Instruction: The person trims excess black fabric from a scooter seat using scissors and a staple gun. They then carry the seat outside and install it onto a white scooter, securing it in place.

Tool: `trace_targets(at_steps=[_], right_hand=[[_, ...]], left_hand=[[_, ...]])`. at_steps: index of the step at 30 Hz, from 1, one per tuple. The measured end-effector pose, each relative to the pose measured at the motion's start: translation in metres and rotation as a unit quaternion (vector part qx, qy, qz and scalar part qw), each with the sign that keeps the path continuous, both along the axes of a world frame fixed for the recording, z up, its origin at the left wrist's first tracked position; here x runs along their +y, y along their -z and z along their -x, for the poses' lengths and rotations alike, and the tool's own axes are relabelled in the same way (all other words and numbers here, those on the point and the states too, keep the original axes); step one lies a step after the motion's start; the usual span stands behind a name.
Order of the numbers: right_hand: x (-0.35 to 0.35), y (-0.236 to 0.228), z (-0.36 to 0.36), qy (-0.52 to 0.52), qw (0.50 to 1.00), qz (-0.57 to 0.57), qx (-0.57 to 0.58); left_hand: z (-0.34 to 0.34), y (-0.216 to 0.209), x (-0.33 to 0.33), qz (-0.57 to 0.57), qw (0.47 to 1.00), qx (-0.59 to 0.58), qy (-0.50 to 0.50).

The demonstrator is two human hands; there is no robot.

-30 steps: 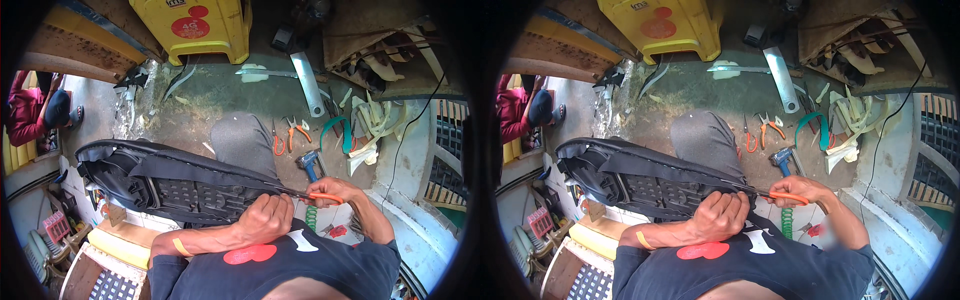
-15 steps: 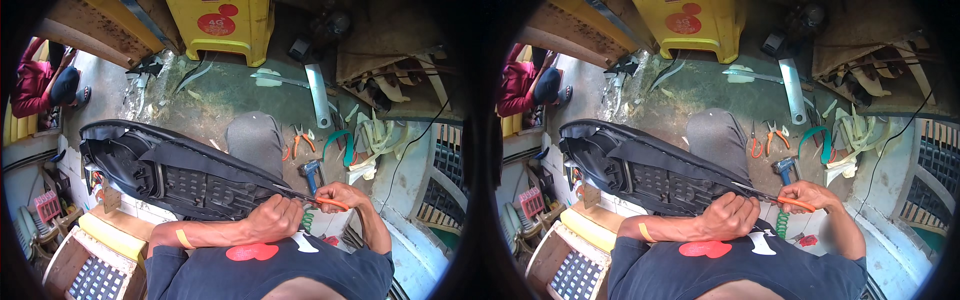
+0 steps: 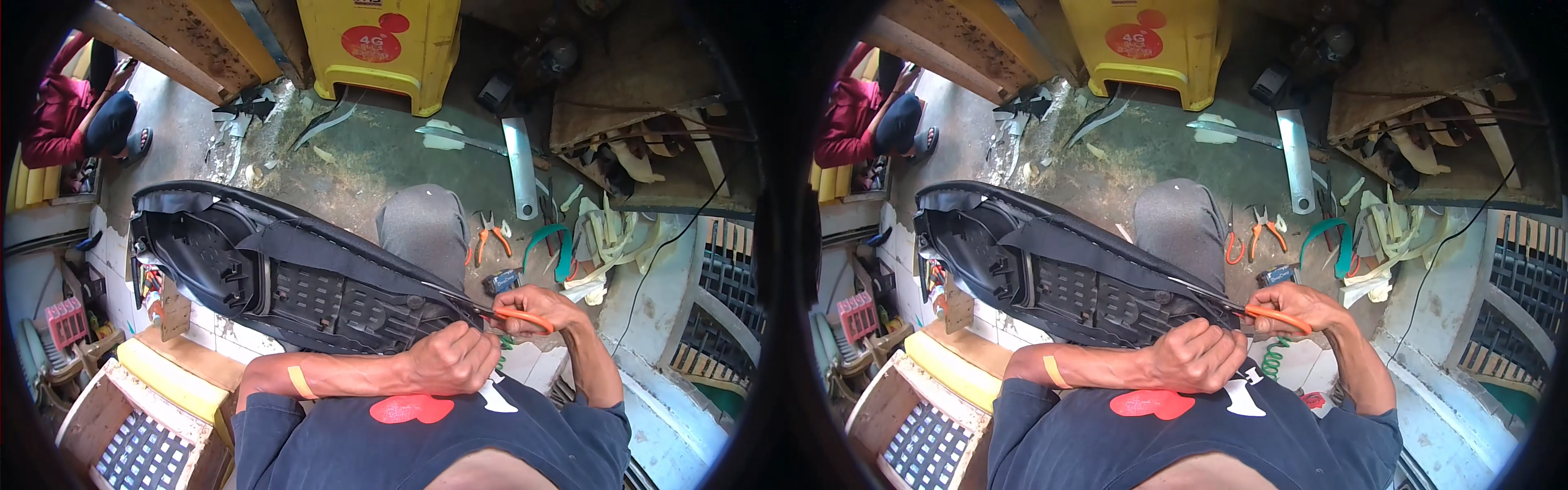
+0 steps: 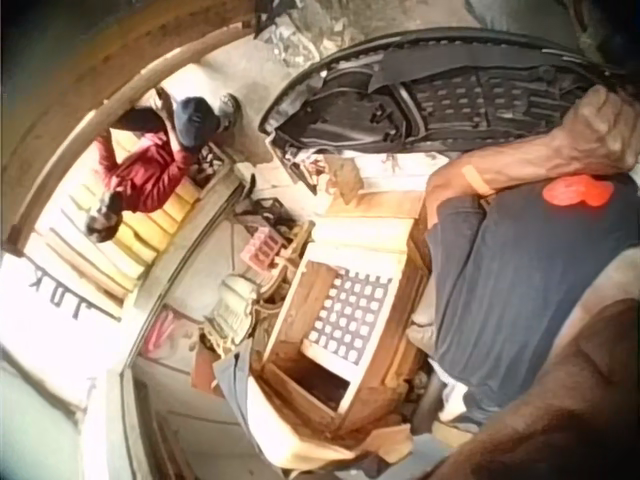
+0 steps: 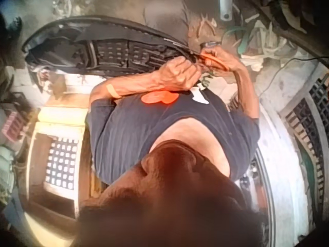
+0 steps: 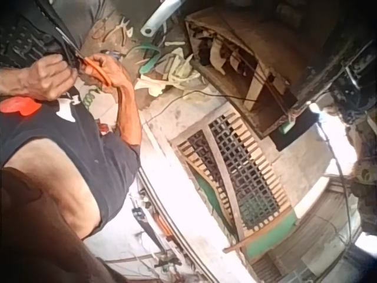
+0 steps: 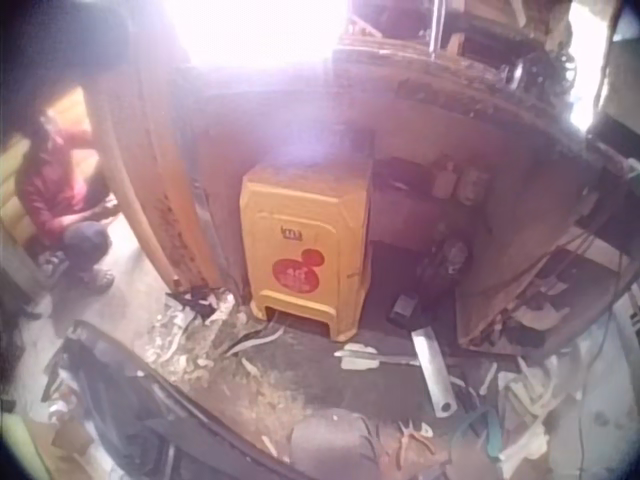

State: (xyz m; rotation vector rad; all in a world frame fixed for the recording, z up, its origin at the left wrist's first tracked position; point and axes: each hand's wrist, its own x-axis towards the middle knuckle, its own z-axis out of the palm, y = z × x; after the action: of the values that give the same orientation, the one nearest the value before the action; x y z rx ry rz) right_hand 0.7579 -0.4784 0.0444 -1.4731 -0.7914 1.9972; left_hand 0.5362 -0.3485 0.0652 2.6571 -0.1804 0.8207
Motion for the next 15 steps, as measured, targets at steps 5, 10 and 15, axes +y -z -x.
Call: trace_targets(at_steps=[5,10,15], right_hand=[[0.016,-0.013,-0.005,-0.049,0.993,0.1,-0.044],[0.059,-0.026,0.009,-0.094,0.983,0.051,-0.146],[0.076,-0.028,0.017,-0.111,0.979,0.039,-0.167]], left_hand=[[0.001,-0.002,0.003,0.023,0.999,-0.047,0.0],[0.006,-0.003,0.0,0.06,0.993,-0.098,-0.018],[0.005,-0.004,0.002,0.081,0.985,-0.148,-0.031]])
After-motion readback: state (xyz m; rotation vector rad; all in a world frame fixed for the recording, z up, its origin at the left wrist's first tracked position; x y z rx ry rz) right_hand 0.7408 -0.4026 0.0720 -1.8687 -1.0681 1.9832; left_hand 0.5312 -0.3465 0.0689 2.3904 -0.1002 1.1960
